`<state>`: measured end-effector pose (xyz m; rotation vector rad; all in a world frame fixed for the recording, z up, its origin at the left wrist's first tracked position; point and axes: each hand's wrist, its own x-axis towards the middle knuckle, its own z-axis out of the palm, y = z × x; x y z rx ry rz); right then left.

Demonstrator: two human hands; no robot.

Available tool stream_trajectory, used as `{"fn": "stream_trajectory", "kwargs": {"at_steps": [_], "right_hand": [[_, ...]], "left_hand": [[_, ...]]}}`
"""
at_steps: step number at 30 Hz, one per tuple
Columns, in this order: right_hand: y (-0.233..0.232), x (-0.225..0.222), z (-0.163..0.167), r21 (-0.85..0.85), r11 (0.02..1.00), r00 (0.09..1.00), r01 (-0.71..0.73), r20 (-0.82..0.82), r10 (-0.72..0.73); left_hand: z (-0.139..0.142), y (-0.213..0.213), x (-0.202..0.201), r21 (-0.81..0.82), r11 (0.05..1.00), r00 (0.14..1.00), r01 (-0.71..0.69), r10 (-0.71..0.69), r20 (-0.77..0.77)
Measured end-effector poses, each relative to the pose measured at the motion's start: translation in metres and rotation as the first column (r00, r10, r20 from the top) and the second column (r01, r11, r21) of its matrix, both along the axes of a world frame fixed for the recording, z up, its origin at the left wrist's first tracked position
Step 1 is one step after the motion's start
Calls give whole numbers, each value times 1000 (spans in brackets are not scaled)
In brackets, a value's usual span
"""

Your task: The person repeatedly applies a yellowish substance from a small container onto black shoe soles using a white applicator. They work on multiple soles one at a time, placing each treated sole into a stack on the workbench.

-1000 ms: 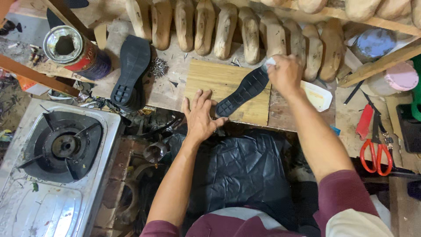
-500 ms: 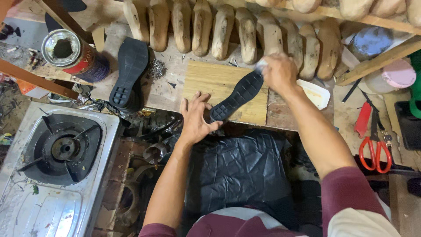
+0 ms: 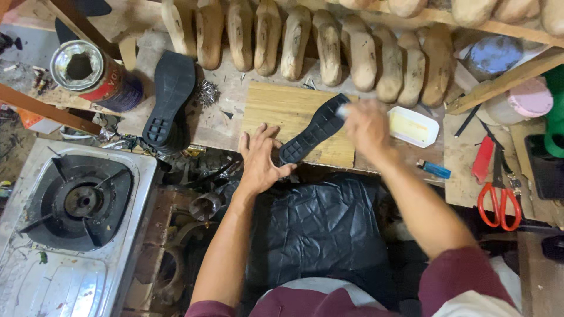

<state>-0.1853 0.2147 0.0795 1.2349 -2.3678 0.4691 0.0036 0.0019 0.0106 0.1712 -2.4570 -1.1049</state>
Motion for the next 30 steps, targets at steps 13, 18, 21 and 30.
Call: {"fn": "stream_trajectory", "kwargs": {"at_steps": [13, 18, 21, 30], "right_hand": [[75, 113, -88, -504, 537, 321, 676, 858, 402], [82, 146, -102, -559, 364, 296, 745, 767, 570], [72, 154, -87, -564, 421, 268, 711, 770, 579], [85, 163, -81, -569, 472, 218, 674, 763, 608]], "left_hand": [[-9, 82, 32, 811, 585, 998, 25, -57, 11], [-39, 115, 32, 981, 191, 993, -13, -111, 35], [-46, 122, 30, 975, 224, 992, -2, -123, 31], [-52, 153, 43, 916, 362, 981, 175, -145, -130]]}}
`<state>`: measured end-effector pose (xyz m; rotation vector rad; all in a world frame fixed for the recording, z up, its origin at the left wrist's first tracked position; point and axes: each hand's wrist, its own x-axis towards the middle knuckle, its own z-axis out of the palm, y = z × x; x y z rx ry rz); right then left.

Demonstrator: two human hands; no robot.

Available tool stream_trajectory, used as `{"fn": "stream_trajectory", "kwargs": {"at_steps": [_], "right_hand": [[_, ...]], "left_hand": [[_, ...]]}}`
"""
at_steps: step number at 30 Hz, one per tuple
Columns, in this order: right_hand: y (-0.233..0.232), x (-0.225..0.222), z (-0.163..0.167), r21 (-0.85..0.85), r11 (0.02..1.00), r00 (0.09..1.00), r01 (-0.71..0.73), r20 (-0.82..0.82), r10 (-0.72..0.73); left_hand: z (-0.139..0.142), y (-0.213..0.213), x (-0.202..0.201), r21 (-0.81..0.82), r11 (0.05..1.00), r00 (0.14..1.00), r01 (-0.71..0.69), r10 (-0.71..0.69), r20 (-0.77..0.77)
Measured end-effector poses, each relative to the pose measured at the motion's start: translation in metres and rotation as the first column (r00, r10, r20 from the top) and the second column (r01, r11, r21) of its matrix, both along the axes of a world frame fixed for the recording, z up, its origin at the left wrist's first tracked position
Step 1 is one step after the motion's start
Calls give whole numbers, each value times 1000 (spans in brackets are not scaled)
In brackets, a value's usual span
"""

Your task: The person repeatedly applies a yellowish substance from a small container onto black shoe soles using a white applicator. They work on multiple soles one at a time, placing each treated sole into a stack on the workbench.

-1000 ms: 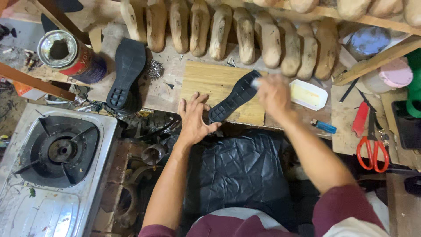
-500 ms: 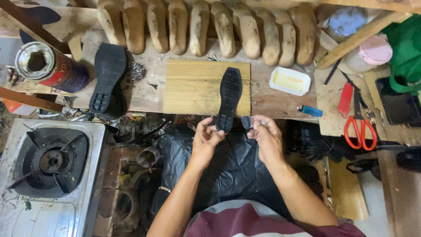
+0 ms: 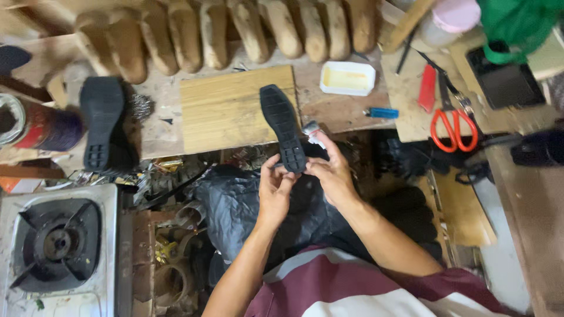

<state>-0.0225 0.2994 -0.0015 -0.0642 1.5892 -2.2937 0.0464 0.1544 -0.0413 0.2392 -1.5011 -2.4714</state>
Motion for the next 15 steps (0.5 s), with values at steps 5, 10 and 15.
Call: {"fn": "stream_trajectory", "kwargs": {"at_steps": [5, 10, 15], "right_hand": [[17, 16, -5, -18, 997, 997, 75, 7, -75], [60, 54, 4, -71, 982, 984, 175, 40, -172], [134, 129, 9, 9, 906, 903, 424, -78, -422]], "left_hand": [[15, 21, 11, -102, 994, 998, 39, -35, 46], [27, 39, 31, -106, 967, 973, 230, -230, 18], [8, 48, 33, -378, 829, 911, 412, -387, 145]]}}
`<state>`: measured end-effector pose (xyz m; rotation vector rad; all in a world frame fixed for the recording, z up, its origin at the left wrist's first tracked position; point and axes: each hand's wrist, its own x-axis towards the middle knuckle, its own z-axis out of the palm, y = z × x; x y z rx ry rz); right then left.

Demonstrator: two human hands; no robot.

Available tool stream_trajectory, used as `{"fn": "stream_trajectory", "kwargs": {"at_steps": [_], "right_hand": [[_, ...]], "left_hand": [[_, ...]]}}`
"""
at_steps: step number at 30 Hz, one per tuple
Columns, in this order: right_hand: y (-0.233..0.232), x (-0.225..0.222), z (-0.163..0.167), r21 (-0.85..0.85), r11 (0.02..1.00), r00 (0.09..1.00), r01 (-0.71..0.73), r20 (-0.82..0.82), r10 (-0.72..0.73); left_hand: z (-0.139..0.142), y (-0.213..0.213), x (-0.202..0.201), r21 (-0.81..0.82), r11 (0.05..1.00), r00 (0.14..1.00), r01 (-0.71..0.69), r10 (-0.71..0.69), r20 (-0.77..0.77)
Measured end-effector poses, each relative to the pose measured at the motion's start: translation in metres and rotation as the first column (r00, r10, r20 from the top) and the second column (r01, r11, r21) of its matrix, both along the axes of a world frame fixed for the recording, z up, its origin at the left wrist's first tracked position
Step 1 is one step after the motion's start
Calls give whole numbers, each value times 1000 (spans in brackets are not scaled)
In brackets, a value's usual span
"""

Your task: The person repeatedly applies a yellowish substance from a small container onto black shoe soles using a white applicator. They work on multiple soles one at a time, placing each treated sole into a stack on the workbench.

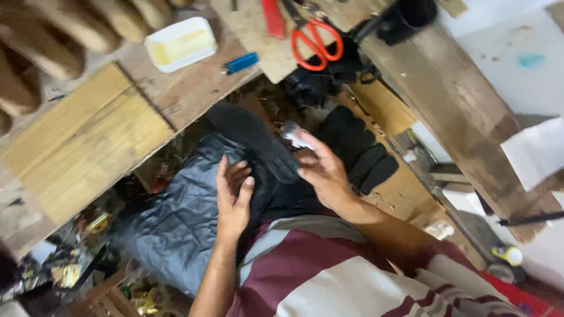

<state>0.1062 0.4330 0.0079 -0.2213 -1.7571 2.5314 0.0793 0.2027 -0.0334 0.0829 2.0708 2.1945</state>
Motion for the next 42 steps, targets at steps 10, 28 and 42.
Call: {"fn": "stream_trajectory", "kwargs": {"at_steps": [10, 28, 42], "right_hand": [[115, 68, -111, 202, 813, 772, 546, 254, -582], [151, -7, -189, 589, 461, 331, 664, 321, -887], [83, 10, -172, 717, 673, 601, -182, 623, -501]], "left_hand": [[-20, 4, -1, -200, 979, 999, 40, -42, -8], [-4, 0, -1, -400, 916, 1000, -8, 7, -4], [35, -37, -11, -319, 946, 998, -61, 51, -42]]}}
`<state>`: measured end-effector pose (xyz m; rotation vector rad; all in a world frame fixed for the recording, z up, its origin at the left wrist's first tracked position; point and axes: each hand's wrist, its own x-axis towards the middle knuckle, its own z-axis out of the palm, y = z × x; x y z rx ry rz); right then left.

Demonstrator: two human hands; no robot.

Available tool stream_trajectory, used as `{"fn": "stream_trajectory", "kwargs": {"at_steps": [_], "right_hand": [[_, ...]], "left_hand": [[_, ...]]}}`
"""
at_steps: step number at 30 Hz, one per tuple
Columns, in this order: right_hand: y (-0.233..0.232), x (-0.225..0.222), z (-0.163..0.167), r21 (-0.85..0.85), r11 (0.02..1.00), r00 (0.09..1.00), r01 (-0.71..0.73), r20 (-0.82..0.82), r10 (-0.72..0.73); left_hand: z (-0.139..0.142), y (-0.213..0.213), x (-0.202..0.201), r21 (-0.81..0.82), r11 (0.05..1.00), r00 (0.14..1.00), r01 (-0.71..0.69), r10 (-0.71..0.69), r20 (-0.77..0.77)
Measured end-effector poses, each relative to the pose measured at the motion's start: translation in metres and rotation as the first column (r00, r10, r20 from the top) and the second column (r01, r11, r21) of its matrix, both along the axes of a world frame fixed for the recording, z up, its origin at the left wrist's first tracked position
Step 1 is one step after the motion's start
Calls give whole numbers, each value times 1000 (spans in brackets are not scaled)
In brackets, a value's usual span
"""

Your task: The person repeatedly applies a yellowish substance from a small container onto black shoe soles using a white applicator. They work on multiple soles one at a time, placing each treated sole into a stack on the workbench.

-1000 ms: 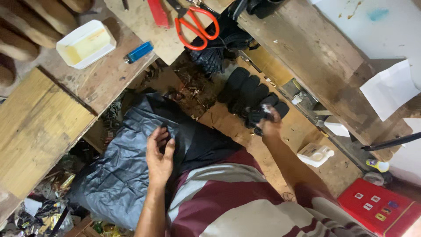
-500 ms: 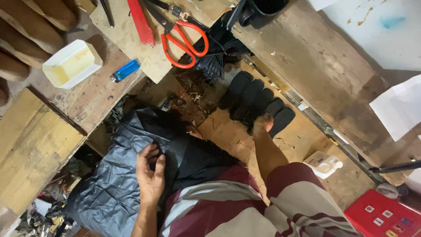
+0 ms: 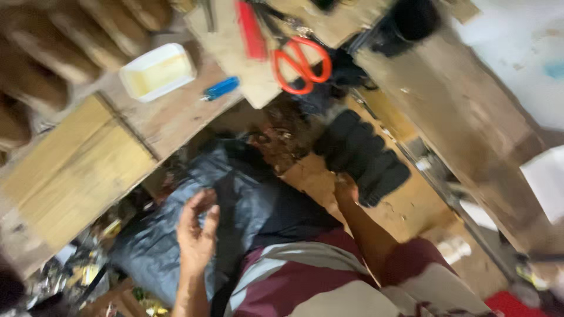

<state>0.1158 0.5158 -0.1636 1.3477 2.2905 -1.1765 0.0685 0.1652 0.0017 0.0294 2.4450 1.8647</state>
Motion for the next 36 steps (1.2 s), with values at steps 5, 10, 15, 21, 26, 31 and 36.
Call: {"fn": "stream_trajectory", "kwargs": {"at_steps": [5, 10, 15, 21, 26, 31, 36], "right_hand": [[1, 5, 2, -1, 975, 965, -223, -139, 221], [13, -18, 5, -5, 965, 932, -264, -258, 254], [17, -62, 11, -100, 936, 797, -337, -560, 227], [-6, -110, 53, -243, 821, 652, -517, -733, 194], [-35, -124, 102, -308, 766, 682, -564, -697, 222], [-66, -141, 149, -248, 765, 643, -594, -718, 267], [-109, -177, 189, -225, 695, 524, -682, -814, 251]], "left_hand": [[59, -102, -15, -460, 820, 907, -341, 157, -392], [79, -233, -8, -666, 250, 711, -703, 238, -661], [58, -308, 7, -746, 127, 701, -654, 472, -535], [51, -337, 21, -608, 280, 653, -743, 498, -570], [94, -323, 18, -538, 310, 621, -784, 397, -676], [141, -261, -1, -295, 505, 473, -811, 270, -839], [134, -185, -43, -157, 741, 478, -653, 242, -845]]}}
